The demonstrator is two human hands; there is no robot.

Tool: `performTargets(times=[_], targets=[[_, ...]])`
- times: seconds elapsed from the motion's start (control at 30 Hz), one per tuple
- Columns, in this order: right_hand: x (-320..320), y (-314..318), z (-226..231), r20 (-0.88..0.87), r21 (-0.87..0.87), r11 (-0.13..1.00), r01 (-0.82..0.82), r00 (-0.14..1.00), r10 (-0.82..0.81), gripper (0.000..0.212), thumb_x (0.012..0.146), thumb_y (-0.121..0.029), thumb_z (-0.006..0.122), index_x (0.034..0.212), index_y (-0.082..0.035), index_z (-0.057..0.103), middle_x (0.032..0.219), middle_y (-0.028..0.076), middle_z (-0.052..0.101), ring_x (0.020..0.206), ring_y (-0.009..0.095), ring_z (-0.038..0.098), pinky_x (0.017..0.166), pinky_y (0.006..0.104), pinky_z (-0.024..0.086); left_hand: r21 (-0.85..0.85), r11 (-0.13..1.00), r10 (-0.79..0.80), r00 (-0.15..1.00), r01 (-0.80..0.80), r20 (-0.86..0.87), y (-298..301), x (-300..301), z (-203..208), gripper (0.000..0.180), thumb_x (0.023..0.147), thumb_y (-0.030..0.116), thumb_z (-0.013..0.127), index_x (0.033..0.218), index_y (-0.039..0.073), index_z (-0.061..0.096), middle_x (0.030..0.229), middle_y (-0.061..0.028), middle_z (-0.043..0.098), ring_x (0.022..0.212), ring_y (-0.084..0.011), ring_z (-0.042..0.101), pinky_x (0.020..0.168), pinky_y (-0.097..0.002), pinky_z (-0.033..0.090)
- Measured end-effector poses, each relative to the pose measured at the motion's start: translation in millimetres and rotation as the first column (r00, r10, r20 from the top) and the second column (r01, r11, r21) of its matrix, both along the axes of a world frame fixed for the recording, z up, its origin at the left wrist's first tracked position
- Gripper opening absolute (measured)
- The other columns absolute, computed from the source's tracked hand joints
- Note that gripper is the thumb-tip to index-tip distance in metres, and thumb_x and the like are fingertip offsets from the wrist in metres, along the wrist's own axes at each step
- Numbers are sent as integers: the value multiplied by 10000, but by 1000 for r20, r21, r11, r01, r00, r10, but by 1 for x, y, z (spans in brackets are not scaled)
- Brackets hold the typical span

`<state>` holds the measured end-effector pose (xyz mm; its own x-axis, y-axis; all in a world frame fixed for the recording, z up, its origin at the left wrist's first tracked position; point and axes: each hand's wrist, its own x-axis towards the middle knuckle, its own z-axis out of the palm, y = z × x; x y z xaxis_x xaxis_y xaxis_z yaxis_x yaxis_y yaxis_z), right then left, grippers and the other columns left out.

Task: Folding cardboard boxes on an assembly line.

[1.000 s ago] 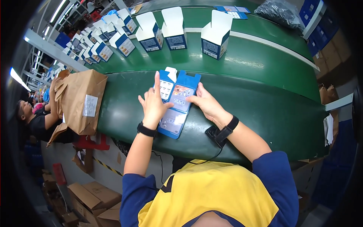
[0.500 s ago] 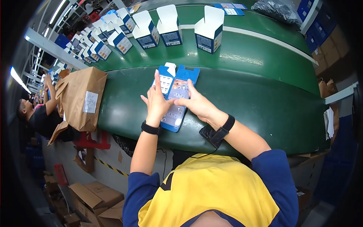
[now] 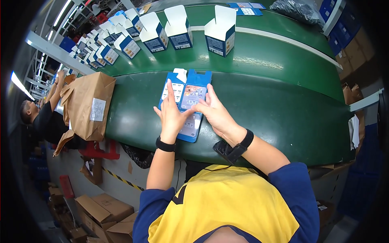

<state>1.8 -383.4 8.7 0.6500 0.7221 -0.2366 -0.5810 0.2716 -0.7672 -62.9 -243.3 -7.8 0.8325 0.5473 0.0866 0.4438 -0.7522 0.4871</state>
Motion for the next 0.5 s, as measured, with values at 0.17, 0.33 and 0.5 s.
performTargets(times=[0.17, 0.33, 0.5], targets=[[7, 1, -10, -3, -67, 997, 37, 999, -37, 989, 754, -74, 642, 1432, 50, -68, 1495, 263, 81, 1404, 298, 102, 1116, 357, 141, 94, 993, 71, 997, -69, -19, 18, 2, -7, 1211, 588, 242, 836, 1478, 227, 15, 1181, -210, 522, 1181, -401, 445, 952, -707, 201], [18, -6, -17, 13, 9, 997, -75, 997, 75, 972, 758, -66, 634, 1433, 53, -55, 1493, 269, 88, 1406, 286, 106, 1113, 350, 153, -34, 997, 68, 997, -70, -47, 22, 7, -10, 1205, 574, 241, 841, 1477, 217, 44, 1189, -217, 517, 1165, -406, 452, 957, -638, 269], [16, -3, -26, -10, -35, 999, -24, 1000, 24, 957, 761, -39, 621, 1432, 54, -55, 1501, 259, 76, 1406, 274, 114, 1113, 342, 149, 3, 987, 160, 982, -161, 102, 32, 17, -20, 1190, 569, 242, 841, 1474, 190, 70, 1169, -213, 527, 1139, -401, 467, 951, -542, 333]])
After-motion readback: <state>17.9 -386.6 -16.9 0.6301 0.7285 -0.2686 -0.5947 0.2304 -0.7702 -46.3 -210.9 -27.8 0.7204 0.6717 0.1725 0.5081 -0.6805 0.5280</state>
